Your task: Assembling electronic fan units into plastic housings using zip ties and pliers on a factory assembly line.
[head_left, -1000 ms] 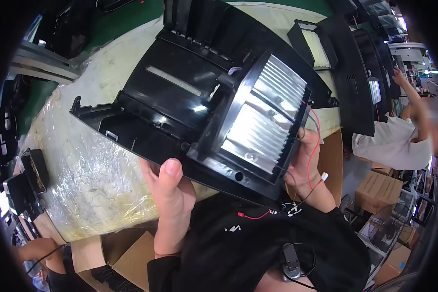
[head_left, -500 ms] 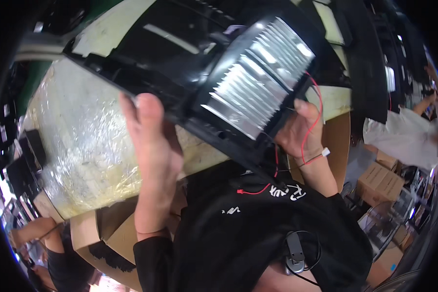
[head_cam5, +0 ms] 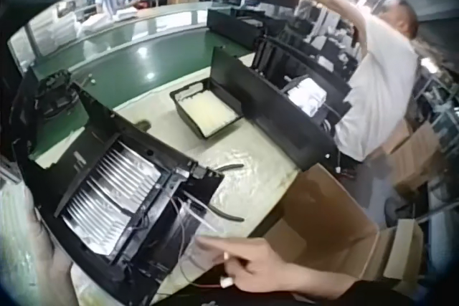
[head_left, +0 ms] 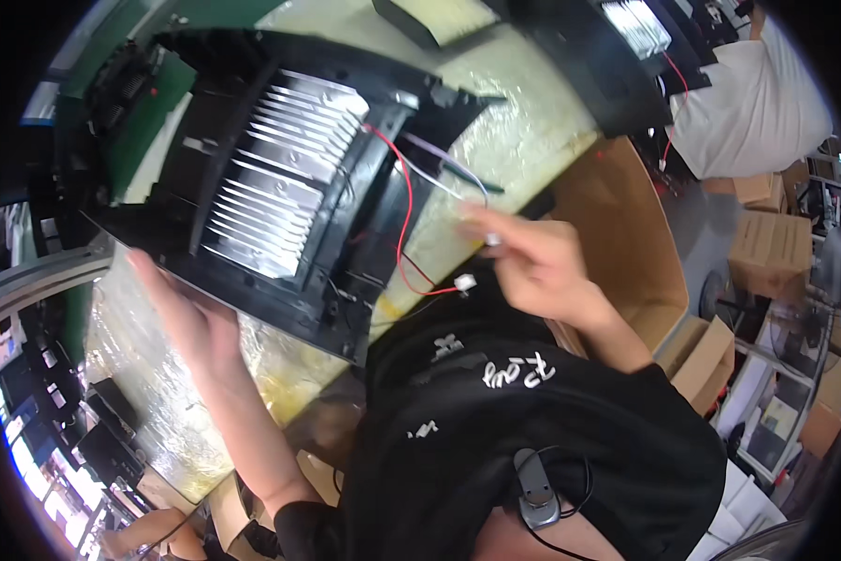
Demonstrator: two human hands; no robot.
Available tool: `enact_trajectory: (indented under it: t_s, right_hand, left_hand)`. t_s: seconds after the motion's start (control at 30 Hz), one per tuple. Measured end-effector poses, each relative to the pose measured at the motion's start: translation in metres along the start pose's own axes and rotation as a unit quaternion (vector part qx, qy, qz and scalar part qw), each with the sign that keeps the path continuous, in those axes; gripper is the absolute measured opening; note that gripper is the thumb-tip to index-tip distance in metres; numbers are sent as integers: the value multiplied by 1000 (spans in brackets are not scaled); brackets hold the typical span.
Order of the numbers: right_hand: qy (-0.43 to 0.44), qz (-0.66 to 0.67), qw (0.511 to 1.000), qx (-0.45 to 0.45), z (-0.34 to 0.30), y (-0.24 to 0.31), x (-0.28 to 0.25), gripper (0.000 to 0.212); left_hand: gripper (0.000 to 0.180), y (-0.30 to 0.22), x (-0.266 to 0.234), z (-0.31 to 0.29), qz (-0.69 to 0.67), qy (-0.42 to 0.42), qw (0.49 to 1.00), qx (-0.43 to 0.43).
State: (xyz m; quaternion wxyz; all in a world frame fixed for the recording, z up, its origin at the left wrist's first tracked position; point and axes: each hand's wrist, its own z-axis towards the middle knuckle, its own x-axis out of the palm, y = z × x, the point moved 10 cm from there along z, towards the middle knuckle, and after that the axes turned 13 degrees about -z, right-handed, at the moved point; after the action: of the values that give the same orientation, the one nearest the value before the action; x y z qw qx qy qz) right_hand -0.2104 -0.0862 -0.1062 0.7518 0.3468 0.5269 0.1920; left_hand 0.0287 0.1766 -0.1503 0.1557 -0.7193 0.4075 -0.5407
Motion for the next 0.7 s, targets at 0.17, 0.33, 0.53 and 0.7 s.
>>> enact_trajectory:
  t_s: [0.17,0.33,0.53,0.7]
  right_hand:
    - [-50,325,944,1,85,-58,-84,43]
    - [328,401,838,173,151,-4,46,61]
    - [217,272,937,26,227,51,1,73]
    - [269,198,938,96,357,46,-31,52]
  left_hand:
    - [73,78,-10,-73,49,21,998,-18]
    - [73,89,31,-75,-51,44,996,50]
    - [58,20,105,-32,-57,149,985,70]
    - [30,-22,225,127,-55,189,976,88]
